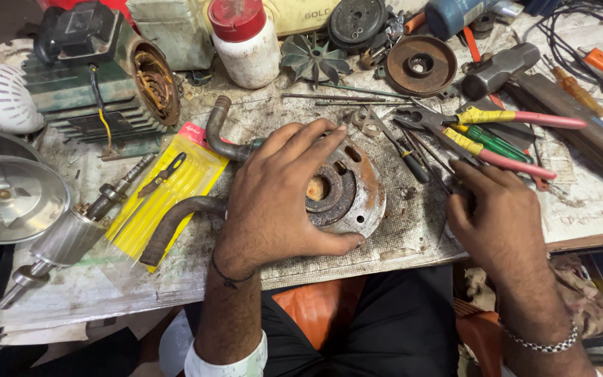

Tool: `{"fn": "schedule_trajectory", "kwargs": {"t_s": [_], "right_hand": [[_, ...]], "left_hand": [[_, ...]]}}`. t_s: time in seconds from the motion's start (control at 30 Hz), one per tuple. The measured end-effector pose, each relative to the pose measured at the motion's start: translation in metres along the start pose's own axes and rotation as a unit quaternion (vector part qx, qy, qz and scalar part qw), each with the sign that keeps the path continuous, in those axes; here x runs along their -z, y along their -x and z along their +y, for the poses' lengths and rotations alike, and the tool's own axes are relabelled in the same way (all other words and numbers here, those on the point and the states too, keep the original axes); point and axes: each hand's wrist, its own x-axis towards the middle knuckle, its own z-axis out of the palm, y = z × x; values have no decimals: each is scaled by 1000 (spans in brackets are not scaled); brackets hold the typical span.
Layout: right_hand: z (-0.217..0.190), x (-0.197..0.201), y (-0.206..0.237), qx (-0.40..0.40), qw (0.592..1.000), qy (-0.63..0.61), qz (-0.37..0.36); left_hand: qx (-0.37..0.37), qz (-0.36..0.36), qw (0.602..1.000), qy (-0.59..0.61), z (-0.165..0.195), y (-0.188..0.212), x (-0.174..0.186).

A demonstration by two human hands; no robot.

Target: The person holds a rusty pump end cover on a cluttered workbench and works around its edge with a small punch-like tool, tapping and prying at the bearing or insert seated in the housing. They rotate the cover between strikes and continue working the part loose throughout the clip.

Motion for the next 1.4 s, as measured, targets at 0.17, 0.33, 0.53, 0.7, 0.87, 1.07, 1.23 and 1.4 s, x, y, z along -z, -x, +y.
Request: {"fn": "schedule_trajectory", "kwargs": {"t_s": [0.17,0.33,0.53,0.7,0.87,1.07,1.23,1.4], "right_hand": [[-23,15,14,5,999,3,52],[-46,18,32,133,975,-150,99],[-55,16,37,128,984,-123,6],[-54,25,34,101,987,-98,-79],[-60,32,31,96,987,-80,-101],[-60,32,26,68,984,-113,-121],[-61,35,33,71,986,-68,-135],[-66,27,43,84,990,-18,-113]], "left_hand": [[4,-4,1000,4,-2,0,-2],[5,-1,1000,-2,-3,0,-4],[13,-6,1000,-1,-2,0,-3],[5,-3,1000,-1,-1,-1,-2],[14,-9,1000,2,1,-3,-2],[16,-10,1000,2,2,-3,-2],[25,-15,1000,-3,2,-4,-5],[12,-6,1000,-17,0,-3,-6]]}}
